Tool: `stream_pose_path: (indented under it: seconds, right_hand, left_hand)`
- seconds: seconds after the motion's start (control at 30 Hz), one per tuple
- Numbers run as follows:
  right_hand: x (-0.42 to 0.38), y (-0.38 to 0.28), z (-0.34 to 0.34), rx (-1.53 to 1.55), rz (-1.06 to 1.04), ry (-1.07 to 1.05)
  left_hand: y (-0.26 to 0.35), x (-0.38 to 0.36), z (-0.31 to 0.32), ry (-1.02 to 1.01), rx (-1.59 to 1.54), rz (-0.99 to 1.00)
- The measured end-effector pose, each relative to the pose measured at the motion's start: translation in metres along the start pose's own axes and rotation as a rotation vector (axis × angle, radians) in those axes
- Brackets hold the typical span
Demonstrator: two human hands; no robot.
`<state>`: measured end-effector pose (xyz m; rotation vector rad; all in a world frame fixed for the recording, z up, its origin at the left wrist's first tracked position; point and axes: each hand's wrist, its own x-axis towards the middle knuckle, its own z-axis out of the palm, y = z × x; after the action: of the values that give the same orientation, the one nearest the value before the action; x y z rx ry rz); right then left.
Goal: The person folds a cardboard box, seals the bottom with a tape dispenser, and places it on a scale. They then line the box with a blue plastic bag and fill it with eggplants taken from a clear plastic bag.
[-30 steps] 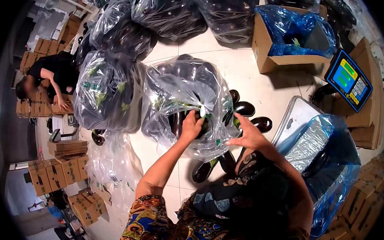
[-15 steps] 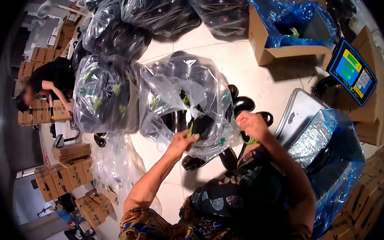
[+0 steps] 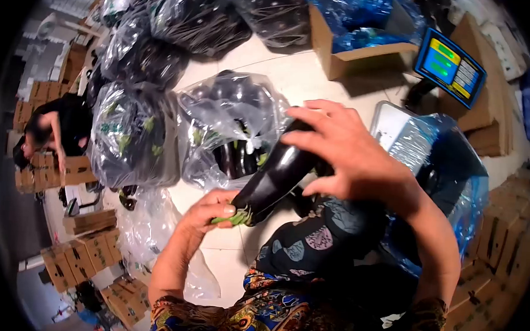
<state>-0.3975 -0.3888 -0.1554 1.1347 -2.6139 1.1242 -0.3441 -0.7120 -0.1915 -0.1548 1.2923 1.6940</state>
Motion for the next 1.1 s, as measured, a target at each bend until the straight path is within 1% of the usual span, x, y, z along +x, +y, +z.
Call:
stream_pose_path:
  seconds: [0.07, 0.1, 0.13, 0.17, 0.23, 0.3, 0.33, 0.37, 0.43, 0.47, 0.5, 0.57, 0.6, 0.63, 0.7, 0.8, 0.9, 0.93, 1.03, 1.07, 1.1]
  right_hand:
    - [-0.006, -0.016, -0.011, -0.118, -0.081, -0.037]
    - [-0.011, -0.019, -0.018, -0.136, -0.08, -0.058]
    - [-0.016, -0.015, -0.026, -0.166, -0.076, -0.008]
    - [-0.021, -0.014, -0.041, -0.232, 0.016, -0.096]
    - [-0.045, -0.009, -0.058, -0.169, 0.152, -0.05]
    - [-0.068, -0.013, -0.073, -0.035, 0.506, -0.13]
    - [-0.082, -0.016, -0.08, 0.039, 0.687, -0.165]
    - [-0.104, -0.013, -0.079, 0.078, 0.795, -0.09]
    - [-0.143, -0.011, -0.082, 0.665, 0.995, 0.096]
    - [-0.165, -0.007, -0.079, 0.714, 1.009, 0.175]
    - [-0.182, -0.01, -0.079, 0.842, 1.074, 0.264]
    - [-0.219, -0.017, -0.075, 1.113, 1.113, 0.483]
    - [-0.246, -0.025, -0.073, 1.205, 1.196, 0.608]
    - [-0.254, -0.027, -0.073, 1.242, 1.207, 0.645]
    - [-0.269, -0.029, -0.072, 1.225, 1.383, 0.654]
    - [-0.3, 0.001, -0.04, 1.029, 1.615, 0.627]
    - [-0.3, 0.029, -0.01, 0.98, 1.524, 0.602]
    - [-0.29, 0.029, -0.008, 1.045, 1.496, 0.608]
    - [-0.283, 0.062, 0.025, 0.616, 1.64, 0.246]
    - [-0.283, 0.078, 0.045, 0.493, 1.614, 0.117]
    - [-0.296, 0.096, 0.075, 0.364, 1.509, -0.006]
  left_hand:
    - [0.036, 0.023, 0.012, -0.181, 0.141, -0.011]
    - [0.053, 0.035, 0.018, -0.277, 0.201, -0.015]
    - [0.065, 0.05, 0.025, -0.331, 0.301, 0.052]
    - [0.075, 0.065, 0.031, -0.341, 0.385, 0.097]
    - [0.095, 0.088, 0.057, -0.313, 0.281, 0.121]
    - [0.103, 0.111, 0.07, -0.338, 0.1, 0.131]
    - [0.097, 0.128, 0.065, -0.459, -0.134, 0.149]
    - [0.097, 0.142, 0.062, -0.564, -0.179, 0.181]
    - [0.082, 0.163, 0.055, -0.474, -0.237, 0.197]
    - [0.073, 0.167, 0.056, -0.336, -0.114, 0.225]
    - [0.062, 0.17, 0.058, -0.203, 0.024, 0.254]
    - [0.043, 0.175, 0.05, -0.141, 0.145, 0.218]
    - [0.029, 0.179, 0.045, -0.097, 0.157, 0.154]
    - [0.017, 0.179, 0.034, -0.037, 0.167, 0.105]
    - [-0.002, 0.183, 0.017, 0.05, 0.161, 0.039]
    - [-0.021, 0.18, 0.009, 0.143, 0.22, 0.001]
    - [-0.035, 0.176, -0.001, 0.184, 0.212, 0.007]
    - [-0.042, 0.175, -0.008, 0.197, 0.199, 0.004]
    - [-0.06, 0.164, -0.022, 0.265, 0.24, -0.017]
    - [-0.062, 0.156, -0.023, 0.32, 0.284, -0.037]
    - [-0.068, 0.15, -0.031, 0.338, 0.265, -0.007]
